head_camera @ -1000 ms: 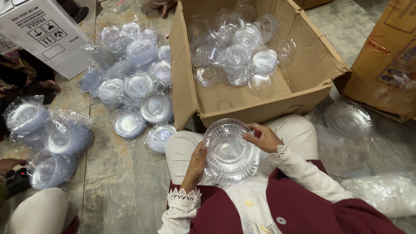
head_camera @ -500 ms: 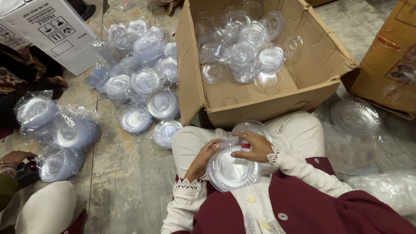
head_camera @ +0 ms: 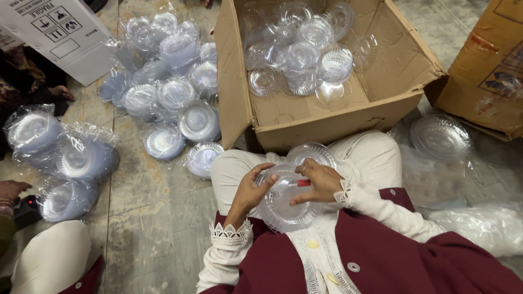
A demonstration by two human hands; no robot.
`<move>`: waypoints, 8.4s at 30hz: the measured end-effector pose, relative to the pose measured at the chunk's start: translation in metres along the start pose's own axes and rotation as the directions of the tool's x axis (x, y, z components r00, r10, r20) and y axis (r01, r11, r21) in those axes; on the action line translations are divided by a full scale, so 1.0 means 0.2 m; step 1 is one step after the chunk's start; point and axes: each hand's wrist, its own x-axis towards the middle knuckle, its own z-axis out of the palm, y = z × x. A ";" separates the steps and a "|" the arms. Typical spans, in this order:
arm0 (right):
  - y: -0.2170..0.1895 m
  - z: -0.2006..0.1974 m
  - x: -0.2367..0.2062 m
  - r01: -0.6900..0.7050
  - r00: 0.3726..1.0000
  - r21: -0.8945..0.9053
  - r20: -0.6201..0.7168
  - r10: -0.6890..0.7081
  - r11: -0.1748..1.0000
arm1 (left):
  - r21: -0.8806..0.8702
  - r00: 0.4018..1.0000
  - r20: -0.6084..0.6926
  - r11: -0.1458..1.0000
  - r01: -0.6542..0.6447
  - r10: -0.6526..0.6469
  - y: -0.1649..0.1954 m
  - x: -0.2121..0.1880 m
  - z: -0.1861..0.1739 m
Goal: The person sits on the floor and repeatedly picks up clear plastic plates, marks them with a red marker, and places them into a cardboard box. The person handles the plates one at a time and continues the process throughout the clip.
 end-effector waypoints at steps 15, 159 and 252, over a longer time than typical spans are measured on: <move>0.09 0.01 -0.04 -0.224 0.969 0.129 -0.075 0.235 0.966 | -0.260 0.991 -0.071 0.961 0.095 -0.117 -0.07 -0.01 -0.01; 0.38 0.00 -0.19 0.281 0.843 0.481 -0.537 0.026 0.830 | -0.310 0.960 -0.279 0.946 -0.099 0.009 0.21 -0.15 0.14; 0.24 0.21 0.02 0.231 0.731 0.142 -0.678 -0.075 0.962 | -0.408 0.854 -0.514 0.855 -0.320 0.074 0.10 0.04 0.35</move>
